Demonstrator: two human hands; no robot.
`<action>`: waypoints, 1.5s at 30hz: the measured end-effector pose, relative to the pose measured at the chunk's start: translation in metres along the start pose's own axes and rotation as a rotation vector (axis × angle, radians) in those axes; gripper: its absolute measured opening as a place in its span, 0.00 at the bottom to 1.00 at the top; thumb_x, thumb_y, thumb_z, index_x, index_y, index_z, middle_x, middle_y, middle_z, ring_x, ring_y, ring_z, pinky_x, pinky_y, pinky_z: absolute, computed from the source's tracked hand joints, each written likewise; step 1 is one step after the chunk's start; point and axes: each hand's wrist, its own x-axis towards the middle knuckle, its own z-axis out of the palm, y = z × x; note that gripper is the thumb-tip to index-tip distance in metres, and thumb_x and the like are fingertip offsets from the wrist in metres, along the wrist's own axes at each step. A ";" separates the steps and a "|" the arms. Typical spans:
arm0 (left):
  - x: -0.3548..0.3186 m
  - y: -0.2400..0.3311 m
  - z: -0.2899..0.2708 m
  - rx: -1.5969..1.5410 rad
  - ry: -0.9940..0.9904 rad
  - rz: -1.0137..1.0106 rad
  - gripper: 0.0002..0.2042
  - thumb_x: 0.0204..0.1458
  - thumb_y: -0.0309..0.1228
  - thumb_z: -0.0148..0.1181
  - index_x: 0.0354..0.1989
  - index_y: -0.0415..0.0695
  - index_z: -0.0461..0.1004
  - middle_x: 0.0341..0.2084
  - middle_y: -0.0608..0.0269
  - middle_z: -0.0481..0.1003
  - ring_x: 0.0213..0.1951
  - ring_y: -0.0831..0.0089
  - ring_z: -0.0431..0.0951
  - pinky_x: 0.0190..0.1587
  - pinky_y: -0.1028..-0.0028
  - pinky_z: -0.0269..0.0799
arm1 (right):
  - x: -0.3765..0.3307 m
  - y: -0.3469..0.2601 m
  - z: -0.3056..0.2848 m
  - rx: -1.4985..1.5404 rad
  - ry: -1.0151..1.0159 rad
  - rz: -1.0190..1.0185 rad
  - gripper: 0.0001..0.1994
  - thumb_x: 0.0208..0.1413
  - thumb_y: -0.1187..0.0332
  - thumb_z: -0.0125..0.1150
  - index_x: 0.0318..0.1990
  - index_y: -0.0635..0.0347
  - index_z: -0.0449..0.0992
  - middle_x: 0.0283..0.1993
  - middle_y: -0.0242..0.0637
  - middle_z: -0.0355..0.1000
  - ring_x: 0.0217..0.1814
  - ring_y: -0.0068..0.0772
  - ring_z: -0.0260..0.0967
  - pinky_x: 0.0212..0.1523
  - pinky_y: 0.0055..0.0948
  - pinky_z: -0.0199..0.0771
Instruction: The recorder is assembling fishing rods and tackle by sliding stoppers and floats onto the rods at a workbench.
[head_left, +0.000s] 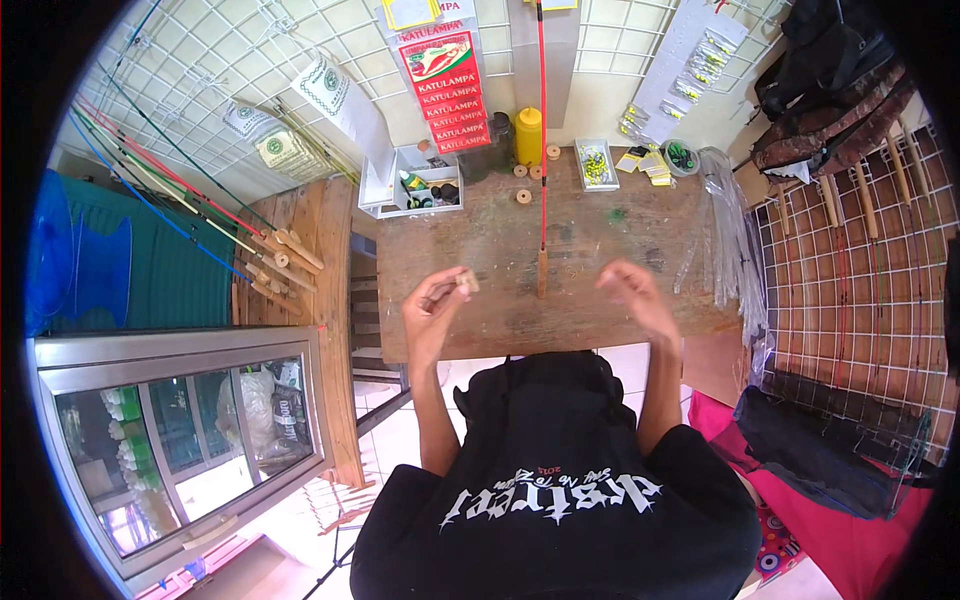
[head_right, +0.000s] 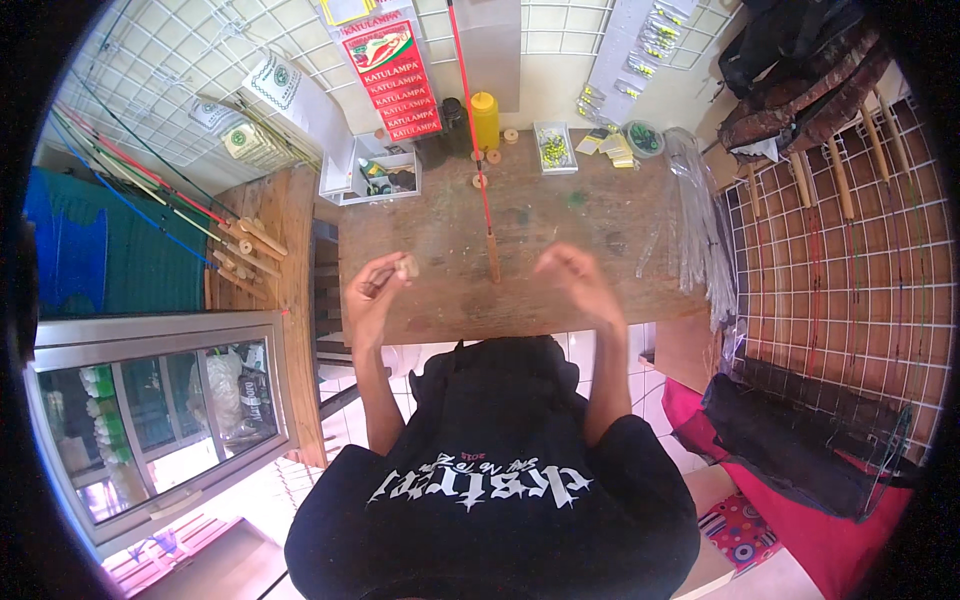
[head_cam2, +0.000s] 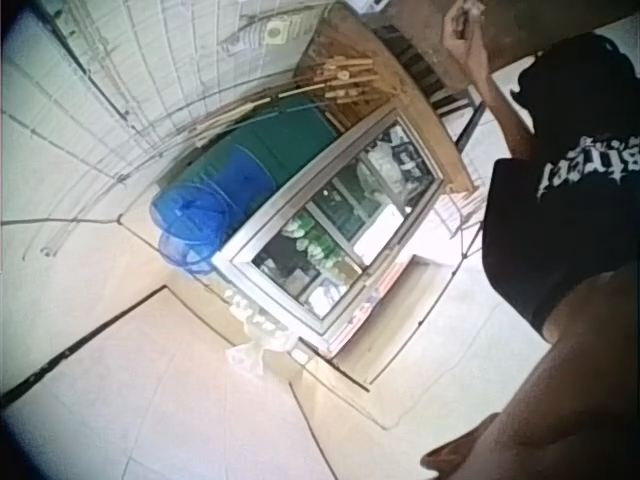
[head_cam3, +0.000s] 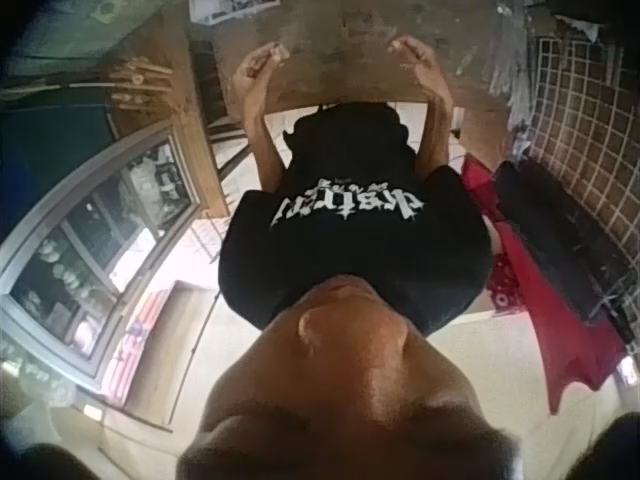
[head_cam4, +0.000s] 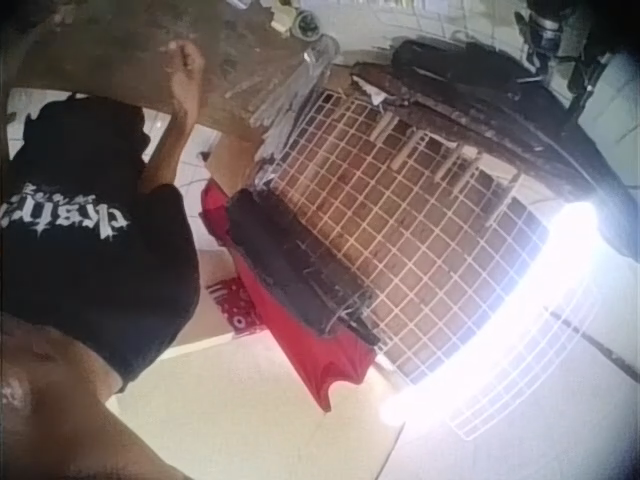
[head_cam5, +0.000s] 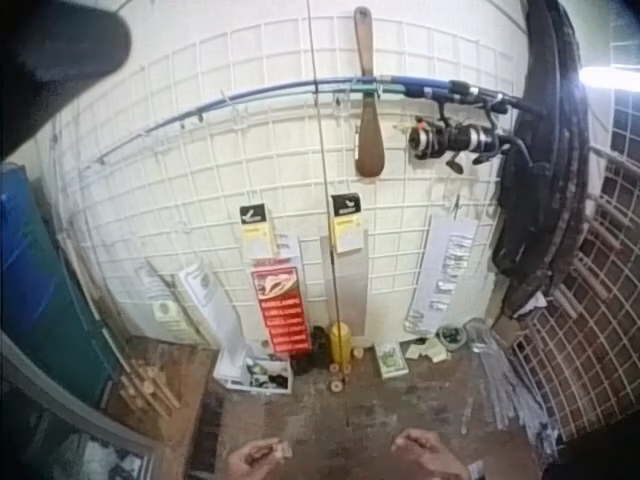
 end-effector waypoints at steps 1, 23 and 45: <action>-0.003 0.004 -0.005 0.007 0.033 0.011 0.14 0.50 0.20 0.61 0.46 0.36 0.74 0.40 0.56 0.77 0.40 0.75 0.76 0.41 0.77 0.73 | 0.000 0.001 -0.019 -0.047 0.126 -0.048 0.08 0.60 0.64 0.52 0.33 0.54 0.75 0.30 0.21 0.70 0.29 0.13 0.60 0.31 0.17 0.60; -0.015 -0.092 -0.056 0.481 0.626 0.033 0.09 0.50 0.25 0.61 0.41 0.39 0.76 0.31 0.60 0.77 0.32 0.77 0.75 0.36 0.80 0.69 | 0.001 0.140 -0.179 -0.785 0.796 -0.022 0.09 0.54 0.65 0.56 0.39 0.56 0.78 0.32 0.49 0.75 0.33 0.49 0.74 0.35 0.41 0.71; -0.046 -0.124 -0.021 0.914 0.428 -0.041 0.22 0.40 0.13 0.50 0.47 0.42 0.73 0.55 0.48 0.62 0.55 0.51 0.66 0.54 0.65 0.65 | 0.158 0.205 -0.066 -0.507 0.413 0.062 0.09 0.51 0.64 0.63 0.35 0.60 0.79 0.23 0.34 0.76 0.23 0.21 0.72 0.26 0.23 0.71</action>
